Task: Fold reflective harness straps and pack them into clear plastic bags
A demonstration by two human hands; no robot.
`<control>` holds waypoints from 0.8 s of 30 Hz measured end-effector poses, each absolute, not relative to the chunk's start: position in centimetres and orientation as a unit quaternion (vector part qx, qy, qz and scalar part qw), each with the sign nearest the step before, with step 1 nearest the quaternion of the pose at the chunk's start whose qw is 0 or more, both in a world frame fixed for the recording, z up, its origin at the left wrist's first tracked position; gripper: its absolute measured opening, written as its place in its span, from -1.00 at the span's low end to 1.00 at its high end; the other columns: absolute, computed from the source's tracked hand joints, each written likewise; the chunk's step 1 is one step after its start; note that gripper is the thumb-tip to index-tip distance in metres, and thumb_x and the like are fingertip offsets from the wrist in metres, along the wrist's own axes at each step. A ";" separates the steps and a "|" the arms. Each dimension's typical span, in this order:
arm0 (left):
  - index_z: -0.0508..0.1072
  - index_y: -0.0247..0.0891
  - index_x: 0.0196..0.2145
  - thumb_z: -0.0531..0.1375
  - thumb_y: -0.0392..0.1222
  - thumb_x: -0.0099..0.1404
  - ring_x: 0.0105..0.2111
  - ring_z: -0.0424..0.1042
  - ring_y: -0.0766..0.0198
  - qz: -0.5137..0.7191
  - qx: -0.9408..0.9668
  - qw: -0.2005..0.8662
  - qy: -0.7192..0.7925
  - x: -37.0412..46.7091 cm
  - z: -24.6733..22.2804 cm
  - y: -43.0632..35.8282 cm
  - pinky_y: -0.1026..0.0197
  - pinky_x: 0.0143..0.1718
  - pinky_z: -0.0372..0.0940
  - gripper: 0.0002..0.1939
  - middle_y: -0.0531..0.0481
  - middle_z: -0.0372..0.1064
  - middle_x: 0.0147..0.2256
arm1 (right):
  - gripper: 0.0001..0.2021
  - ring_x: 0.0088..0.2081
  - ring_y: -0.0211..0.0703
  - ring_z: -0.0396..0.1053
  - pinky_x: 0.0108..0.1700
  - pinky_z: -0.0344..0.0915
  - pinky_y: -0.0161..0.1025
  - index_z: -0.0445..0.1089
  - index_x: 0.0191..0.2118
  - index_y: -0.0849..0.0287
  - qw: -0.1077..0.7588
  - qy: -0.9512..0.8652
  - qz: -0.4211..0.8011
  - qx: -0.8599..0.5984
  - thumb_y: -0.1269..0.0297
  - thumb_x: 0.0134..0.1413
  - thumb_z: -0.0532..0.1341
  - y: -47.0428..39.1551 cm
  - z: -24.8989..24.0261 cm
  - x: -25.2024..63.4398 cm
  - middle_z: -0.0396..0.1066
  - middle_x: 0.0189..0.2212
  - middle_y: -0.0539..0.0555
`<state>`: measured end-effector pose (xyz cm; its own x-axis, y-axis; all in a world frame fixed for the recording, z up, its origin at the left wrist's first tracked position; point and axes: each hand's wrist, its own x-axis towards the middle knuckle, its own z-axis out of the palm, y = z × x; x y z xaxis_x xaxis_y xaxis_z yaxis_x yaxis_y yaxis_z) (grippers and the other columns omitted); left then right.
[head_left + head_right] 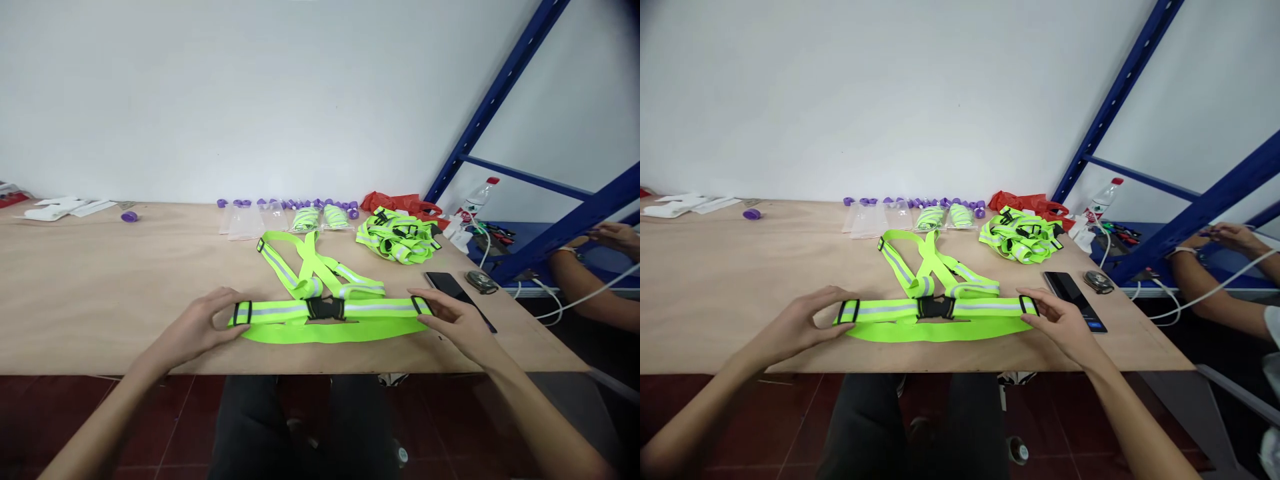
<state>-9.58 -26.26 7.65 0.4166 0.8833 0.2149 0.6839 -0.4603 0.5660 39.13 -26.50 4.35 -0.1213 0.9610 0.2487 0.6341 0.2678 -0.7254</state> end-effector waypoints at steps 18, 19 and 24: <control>0.42 0.04 0.16 0.23 0.00 0.35 0.15 0.37 0.03 0.155 0.854 0.140 0.476 -12.8 3.1 -29.5 0.06 0.12 0.36 -0.57 -0.06 0.38 0.16 | -0.55 0.14 0.17 0.39 0.15 0.37 0.01 0.50 0.10 -0.05 0.086 -0.792 0.243 -0.554 -0.04 0.11 0.30 -29.9 4.4 38.5 0.43 0.13 0.17; 0.38 0.03 0.20 0.20 0.00 0.38 0.18 0.34 0.01 0.139 0.859 0.118 0.478 -12.7 3.3 -29.3 0.01 0.16 0.32 -0.54 -0.07 0.34 0.19 | -0.51 0.16 0.20 0.37 0.16 0.36 0.03 0.49 0.11 -0.05 0.072 -0.785 0.276 -0.550 -0.06 0.06 0.33 -29.2 5.2 38.3 0.42 0.15 0.16; 0.14 -0.08 0.36 0.19 0.09 0.38 0.24 0.26 -0.10 0.194 0.851 -0.030 0.487 -9.7 4.8 -30.3 -0.26 0.28 0.11 -0.32 -0.19 0.25 0.26 | -0.53 0.05 0.25 0.46 0.08 0.40 0.03 0.54 0.05 0.01 0.057 -0.754 0.315 -0.574 -0.10 0.09 0.24 -23.5 9.0 37.6 0.52 0.05 0.14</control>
